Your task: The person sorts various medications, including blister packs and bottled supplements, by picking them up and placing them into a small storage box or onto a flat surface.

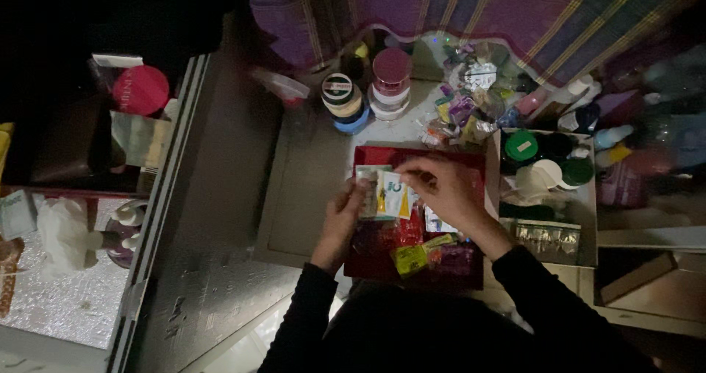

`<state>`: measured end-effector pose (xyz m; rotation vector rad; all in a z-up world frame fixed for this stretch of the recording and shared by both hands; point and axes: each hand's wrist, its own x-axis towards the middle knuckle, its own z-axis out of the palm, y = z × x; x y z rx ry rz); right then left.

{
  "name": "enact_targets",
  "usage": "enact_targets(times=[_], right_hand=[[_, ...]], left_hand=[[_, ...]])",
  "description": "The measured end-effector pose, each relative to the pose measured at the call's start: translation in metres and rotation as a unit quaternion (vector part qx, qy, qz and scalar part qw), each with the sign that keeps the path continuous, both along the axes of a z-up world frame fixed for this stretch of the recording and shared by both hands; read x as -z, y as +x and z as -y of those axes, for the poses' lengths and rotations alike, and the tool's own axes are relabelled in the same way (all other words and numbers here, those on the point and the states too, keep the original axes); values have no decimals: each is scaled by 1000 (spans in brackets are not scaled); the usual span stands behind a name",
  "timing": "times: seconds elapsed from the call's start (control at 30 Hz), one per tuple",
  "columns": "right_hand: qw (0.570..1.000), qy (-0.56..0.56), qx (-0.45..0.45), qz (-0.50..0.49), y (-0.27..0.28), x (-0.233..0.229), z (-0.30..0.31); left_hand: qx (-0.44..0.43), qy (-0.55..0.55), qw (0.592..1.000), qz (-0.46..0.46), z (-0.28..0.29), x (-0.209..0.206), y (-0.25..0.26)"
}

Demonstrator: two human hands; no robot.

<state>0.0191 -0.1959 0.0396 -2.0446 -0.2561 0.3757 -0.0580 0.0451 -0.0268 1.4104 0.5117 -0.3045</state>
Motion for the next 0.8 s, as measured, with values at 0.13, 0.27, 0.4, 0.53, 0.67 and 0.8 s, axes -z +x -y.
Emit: enact_targets(times=[0.13, 0.27, 0.4, 0.53, 0.67, 0.8], right_hand=[[994, -14, -48, 101, -2, -20, -9], [998, 18, -20, 57, -3, -23, 0], [988, -119, -80, 50, 1, -10, 40], [959, -190, -207, 21, -19, 14, 76], [924, -262, -279, 5, -39, 15, 73], [904, -321, -278, 40, -52, 5, 70]], left_hand=[[67, -79, 983, 149, 15, 8, -5], [64, 79, 993, 52, 18, 26, 4], [-32, -118, 992, -43, 4, 18, -1], [-75, -237, 963, -108, -1, 1, 2], [38, -270, 961, -37, -4, -5, -1], [46, -275, 960, -13, 5, 5, 0]])
